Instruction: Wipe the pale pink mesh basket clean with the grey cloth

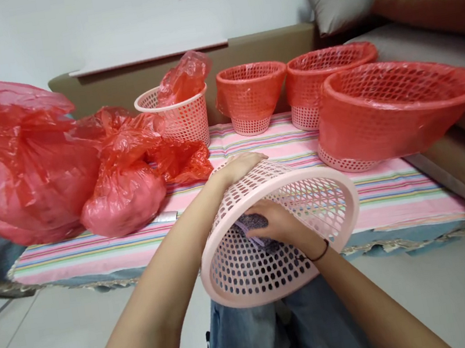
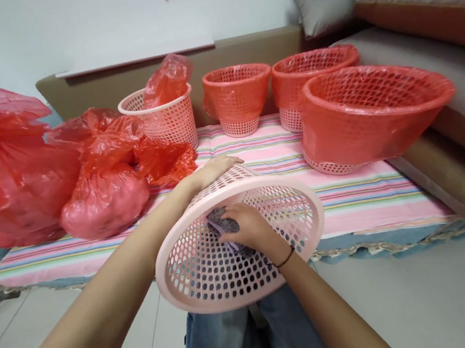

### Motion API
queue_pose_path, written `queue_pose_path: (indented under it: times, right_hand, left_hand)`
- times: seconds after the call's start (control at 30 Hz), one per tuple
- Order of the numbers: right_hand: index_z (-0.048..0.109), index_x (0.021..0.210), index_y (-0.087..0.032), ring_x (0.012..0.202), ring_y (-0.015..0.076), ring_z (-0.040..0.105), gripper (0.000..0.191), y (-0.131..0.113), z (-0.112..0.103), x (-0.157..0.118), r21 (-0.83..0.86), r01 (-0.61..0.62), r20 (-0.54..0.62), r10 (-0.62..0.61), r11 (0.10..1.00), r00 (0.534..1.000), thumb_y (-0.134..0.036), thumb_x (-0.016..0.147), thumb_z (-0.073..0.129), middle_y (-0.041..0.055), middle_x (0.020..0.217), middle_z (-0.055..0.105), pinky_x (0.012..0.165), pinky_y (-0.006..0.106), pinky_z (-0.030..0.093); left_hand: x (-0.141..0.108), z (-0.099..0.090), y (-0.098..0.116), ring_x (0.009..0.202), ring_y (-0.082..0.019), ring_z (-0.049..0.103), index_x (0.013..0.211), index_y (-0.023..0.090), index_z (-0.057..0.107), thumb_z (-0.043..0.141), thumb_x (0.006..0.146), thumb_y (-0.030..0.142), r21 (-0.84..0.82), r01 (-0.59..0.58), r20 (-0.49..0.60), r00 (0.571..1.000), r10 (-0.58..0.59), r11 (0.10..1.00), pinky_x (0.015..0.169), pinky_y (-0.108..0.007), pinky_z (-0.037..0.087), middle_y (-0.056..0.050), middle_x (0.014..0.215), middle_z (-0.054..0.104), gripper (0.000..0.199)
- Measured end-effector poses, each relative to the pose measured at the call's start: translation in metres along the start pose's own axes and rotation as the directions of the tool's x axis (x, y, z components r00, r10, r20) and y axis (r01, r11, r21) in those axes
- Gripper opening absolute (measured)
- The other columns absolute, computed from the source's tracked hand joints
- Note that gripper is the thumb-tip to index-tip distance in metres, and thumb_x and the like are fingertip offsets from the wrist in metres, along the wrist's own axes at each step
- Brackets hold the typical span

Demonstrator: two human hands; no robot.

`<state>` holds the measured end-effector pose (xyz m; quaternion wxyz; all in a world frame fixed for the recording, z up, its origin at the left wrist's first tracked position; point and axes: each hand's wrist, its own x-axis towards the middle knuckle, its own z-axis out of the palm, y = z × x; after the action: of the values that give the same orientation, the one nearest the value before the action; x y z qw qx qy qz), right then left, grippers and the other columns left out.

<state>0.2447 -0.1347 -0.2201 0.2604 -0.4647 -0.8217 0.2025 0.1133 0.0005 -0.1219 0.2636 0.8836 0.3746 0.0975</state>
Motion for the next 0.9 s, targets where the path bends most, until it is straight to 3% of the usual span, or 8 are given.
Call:
queue_pose_path:
  times: [0.07, 0.13, 0.2, 0.37, 0.47, 0.57, 0.77, 0.9]
  right_hand:
    - [0.068, 0.12, -0.02, 0.13, 0.0316, 0.051, 0.061, 0.003, 0.004, -0.015, -0.072, 0.065, 0.073, -0.059, 0.995, 0.996, -0.034, 0.063, 0.086, 0.0119, 0.136, 0.061, 0.112, 0.048, 0.037]
    - [0.069, 0.118, -0.02, 0.133, 0.03, 0.049, 0.048, 0.005, 0.009, -0.027, -0.114, 0.085, 0.11, -0.073, 0.99, 0.991, -0.024, 0.071, 0.079, 0.0113, 0.139, 0.058, 0.115, 0.049, 0.034]
    - [0.07, 0.113, -0.019, 0.126, 0.026, 0.056, 0.03, 0.007, 0.011, -0.033, -0.093, 0.037, 0.057, -0.031, 0.995, 0.998, -0.018, 0.084, 0.063, 0.0103, 0.131, 0.065, 0.113, 0.045, 0.038]
    - [0.068, 0.116, -0.017, 0.109, 0.022, 0.066, 0.032, 0.012, -0.006, -0.037, 0.045, -0.065, -0.11, 0.069, 0.997, 0.991, -0.016, 0.089, 0.05, 0.0093, 0.117, 0.072, 0.101, 0.037, 0.048]
    - [0.071, 0.111, -0.019, 0.115, 0.0225, 0.063, 0.029, 0.015, -0.015, -0.047, 0.015, 0.028, 0.033, -0.028, 1.0, 0.999, -0.013, 0.087, 0.054, 0.0074, 0.12, 0.071, 0.105, 0.04, 0.046]
    - [0.072, 0.109, -0.021, 0.118, 0.0282, 0.061, 0.024, 0.014, -0.016, -0.055, -0.022, 0.106, 0.179, -0.101, 0.994, 0.979, -0.026, 0.086, 0.067, 0.0087, 0.12, 0.071, 0.105, 0.048, 0.045]
    - [0.066, 0.119, -0.017, 0.117, 0.0247, 0.061, 0.029, -0.001, -0.008, -0.016, -0.003, 0.142, -0.059, -0.142, 0.99, 0.988, -0.027, 0.097, 0.05, 0.0119, 0.123, 0.068, 0.106, 0.043, 0.045]
    - [0.064, 0.124, -0.022, 0.123, 0.0219, 0.056, 0.032, -0.001, 0.019, 0.014, -0.106, 0.173, 0.046, -0.169, 0.979, 0.984, -0.021, 0.096, 0.05, 0.0073, 0.131, 0.064, 0.11, 0.041, 0.04]
  left_hand:
    - [-0.001, -0.001, 0.003, 0.139, -0.024, 0.041, 0.136, 0.02, 0.054, 0.024, 0.094, 0.037, -0.006, 0.019, 0.007, 1.0, -0.019, 1.0, 0.118, -0.035, 0.021, -0.006, 0.149, 0.049, 0.055]
    - [-0.003, -0.001, 0.006, 0.139, -0.025, 0.04, 0.136, 0.02, 0.055, 0.024, 0.094, 0.039, -0.014, 0.039, 0.012, 0.999, -0.038, 0.999, 0.118, -0.035, 0.02, -0.006, 0.149, 0.049, 0.055]
    - [-0.006, -0.002, 0.01, 0.14, -0.025, 0.038, 0.135, 0.02, 0.055, 0.024, 0.094, 0.039, -0.027, 0.053, 0.014, 0.998, -0.053, 0.998, 0.118, -0.035, 0.019, -0.005, 0.15, 0.048, 0.055]
    - [-0.013, -0.005, 0.016, 0.14, -0.025, 0.039, 0.136, 0.017, 0.055, 0.027, 0.093, 0.037, -0.064, 0.069, 0.018, 0.998, -0.068, 0.996, 0.118, -0.034, 0.021, -0.007, 0.151, 0.047, 0.055]
    - [-0.013, -0.006, 0.016, 0.14, -0.026, 0.038, 0.138, 0.016, 0.053, 0.025, 0.094, 0.04, -0.07, 0.087, 0.017, 0.996, -0.087, 0.994, 0.118, -0.036, 0.022, -0.008, 0.152, 0.045, 0.058]
    - [-0.009, -0.005, 0.01, 0.14, -0.025, 0.039, 0.139, 0.021, 0.052, 0.022, 0.094, 0.046, -0.031, 0.093, 0.021, 0.996, -0.092, 0.995, 0.118, -0.038, 0.022, -0.006, 0.152, 0.046, 0.059]
    - [0.0, 0.001, -0.001, 0.139, -0.024, 0.041, 0.139, 0.024, 0.051, 0.02, 0.094, 0.047, 0.031, 0.077, 0.002, 0.997, -0.077, 0.997, 0.118, -0.039, 0.024, -0.003, 0.151, 0.048, 0.059]
    - [-0.005, 0.001, -0.001, 0.14, -0.022, 0.038, 0.141, 0.022, 0.049, 0.019, 0.094, 0.041, 0.06, 0.05, 0.002, 0.999, -0.051, 0.997, 0.118, -0.036, 0.022, -0.005, 0.153, 0.045, 0.058]
